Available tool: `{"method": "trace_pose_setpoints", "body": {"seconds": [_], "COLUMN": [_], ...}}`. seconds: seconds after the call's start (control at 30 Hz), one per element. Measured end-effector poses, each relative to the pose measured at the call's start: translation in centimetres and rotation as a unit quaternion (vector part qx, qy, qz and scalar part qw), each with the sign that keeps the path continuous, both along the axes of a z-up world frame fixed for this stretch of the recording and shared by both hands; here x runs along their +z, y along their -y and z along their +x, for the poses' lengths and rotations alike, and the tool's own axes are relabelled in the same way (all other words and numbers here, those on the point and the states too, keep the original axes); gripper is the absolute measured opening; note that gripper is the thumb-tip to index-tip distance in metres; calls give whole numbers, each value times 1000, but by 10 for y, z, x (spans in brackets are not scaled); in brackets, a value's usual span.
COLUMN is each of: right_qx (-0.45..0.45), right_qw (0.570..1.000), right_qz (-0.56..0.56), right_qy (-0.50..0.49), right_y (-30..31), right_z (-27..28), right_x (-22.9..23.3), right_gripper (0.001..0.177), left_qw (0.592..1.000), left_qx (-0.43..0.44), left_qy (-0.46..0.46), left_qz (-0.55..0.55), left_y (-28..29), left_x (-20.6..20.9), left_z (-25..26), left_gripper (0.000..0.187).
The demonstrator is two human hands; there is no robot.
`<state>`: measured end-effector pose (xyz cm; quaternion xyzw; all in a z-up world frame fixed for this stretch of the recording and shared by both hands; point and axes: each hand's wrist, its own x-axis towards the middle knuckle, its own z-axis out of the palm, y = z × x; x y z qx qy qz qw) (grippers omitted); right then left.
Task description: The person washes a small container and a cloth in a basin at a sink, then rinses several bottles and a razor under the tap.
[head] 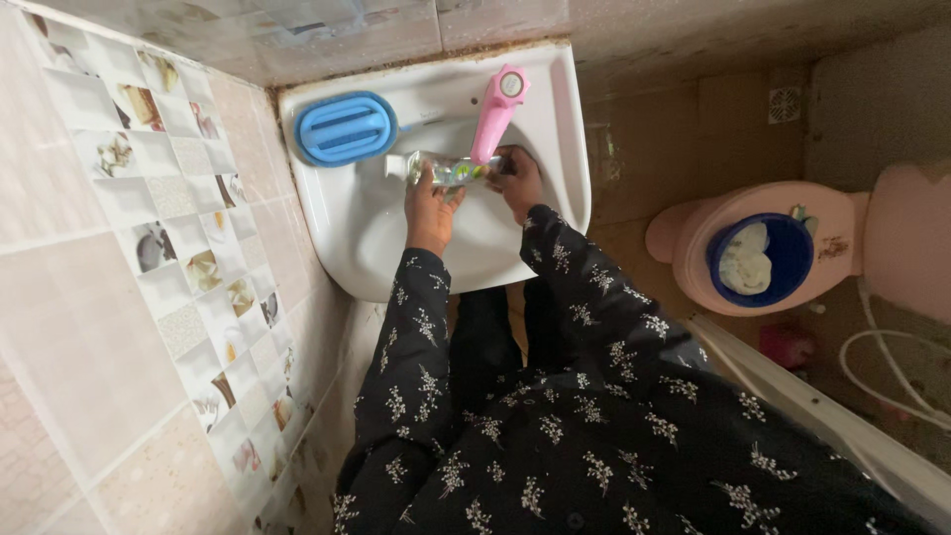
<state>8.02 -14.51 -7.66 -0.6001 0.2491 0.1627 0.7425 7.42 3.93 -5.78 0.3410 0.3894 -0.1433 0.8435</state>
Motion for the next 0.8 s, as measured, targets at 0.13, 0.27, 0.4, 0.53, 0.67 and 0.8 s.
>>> {"method": "trace_pose_setpoints", "body": {"seconds": [0.13,0.27,0.4,0.53,0.67,0.8], "right_qx": [24,43,86,85,82,52], "right_qw": [965,915,848,895,937,948], "right_qz": [-244,-352,-459,-391,-331,-311], "right_qy": [90,193,250,197,71,48], "right_y": [-7,-1,4,9,17,21], "right_z": [-11,-33,-61,-79,-103,-118], "right_x": [26,78,127,148,136,134], "right_gripper": [29,33,39,43,25,17], "left_qw": [998,994,995,998,987,988], "left_qx": [25,23,15,-46,-131,-122], "left_qy": [-57,-51,-61,-23,-25,-66], "left_qz": [-20,-94,-82,-33,-89,-73], "left_y": [2,13,39,59,69,72], "left_x": [7,-36,-54,-49,-73,-71], "left_z": [1,10,20,26,18,13], "left_gripper": [62,55,49,50,44,39]}}
